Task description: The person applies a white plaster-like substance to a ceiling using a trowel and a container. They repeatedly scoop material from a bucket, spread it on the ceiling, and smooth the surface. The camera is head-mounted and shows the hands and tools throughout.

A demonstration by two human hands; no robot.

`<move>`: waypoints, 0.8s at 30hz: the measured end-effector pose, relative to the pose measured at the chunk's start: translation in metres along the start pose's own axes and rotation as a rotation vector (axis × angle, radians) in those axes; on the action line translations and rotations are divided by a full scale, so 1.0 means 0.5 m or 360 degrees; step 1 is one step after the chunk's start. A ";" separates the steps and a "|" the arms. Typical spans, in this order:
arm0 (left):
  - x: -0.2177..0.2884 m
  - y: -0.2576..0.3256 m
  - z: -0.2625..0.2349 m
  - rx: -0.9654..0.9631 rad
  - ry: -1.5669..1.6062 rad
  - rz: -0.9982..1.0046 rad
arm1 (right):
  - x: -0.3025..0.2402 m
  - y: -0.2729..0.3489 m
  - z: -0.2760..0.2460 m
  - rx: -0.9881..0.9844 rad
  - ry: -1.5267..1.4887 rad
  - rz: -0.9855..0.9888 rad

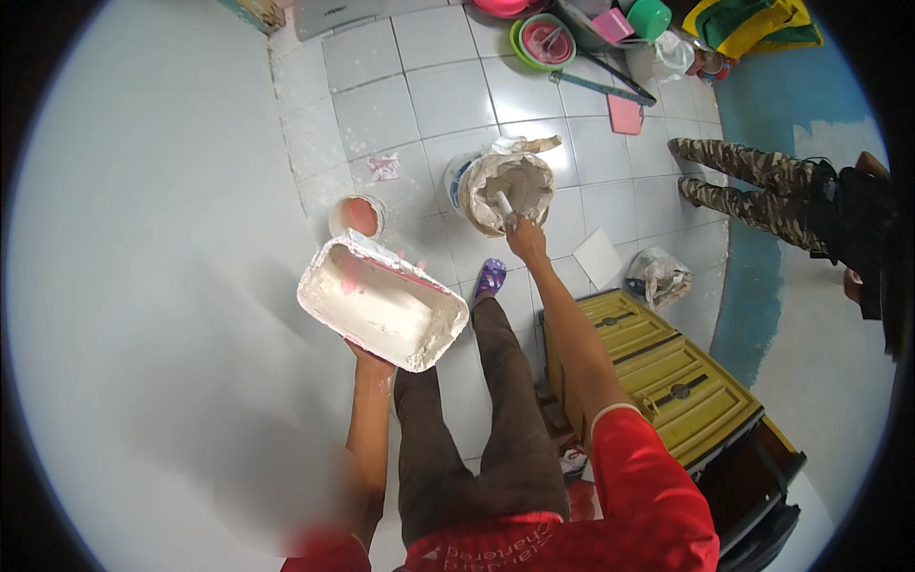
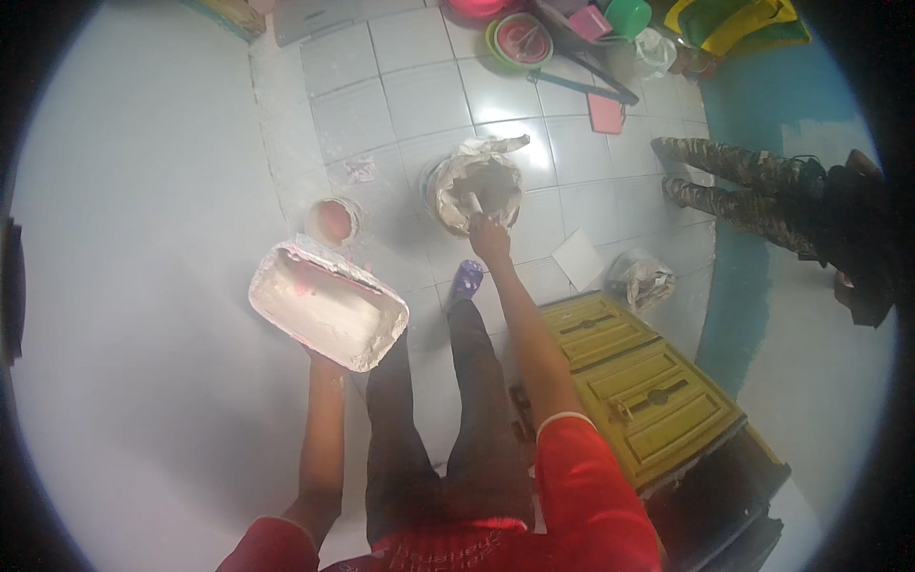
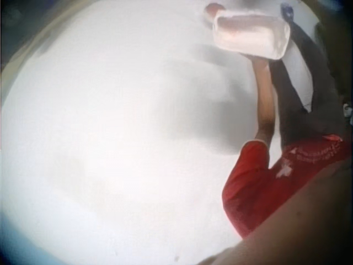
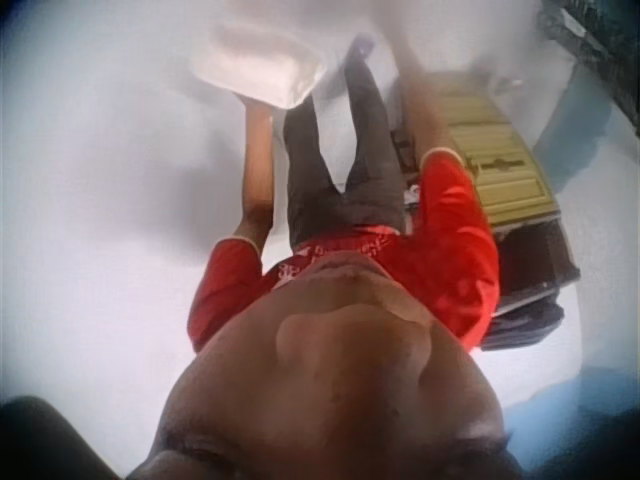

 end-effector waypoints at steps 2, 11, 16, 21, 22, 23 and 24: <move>-0.024 -0.042 -0.053 0.0113 0.0324 0.0001 | 0.038 -0.081 0.065 0.0408 0.0250 -0.0144; -0.038 -0.066 -0.195 0.0114 0.0085 -0.0086 | 0.029 -0.248 0.213 0.0229 0.0404 -0.0060; -0.044 -0.073 -0.228 0.0098 0.0056 -0.0143 | 0.036 -0.279 0.219 0.0314 0.0517 -0.0314; -0.028 -0.072 -0.213 -0.0012 -0.0176 -0.0128 | -0.033 -0.197 0.060 -0.0049 0.0970 -0.0541; -0.024 -0.073 -0.206 -0.0096 -0.0328 -0.0142 | -0.032 -0.188 0.048 -0.0107 0.1073 -0.0540; -0.017 -0.070 -0.203 -0.0128 -0.0383 -0.0181 | -0.035 -0.176 0.039 -0.0165 0.1173 -0.0543; -0.007 -0.066 -0.200 -0.0159 -0.0441 -0.0218 | -0.041 -0.160 0.024 -0.0131 0.1158 -0.0509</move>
Point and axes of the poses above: each hand's wrist, its own y-axis away from the middle knuckle, its own z-axis out of the palm, x = y × z, the point moved 8 cm from there along -y, towards the middle knuckle, and after that the axes turned 13 degrees about y, right-handed, at the moved point
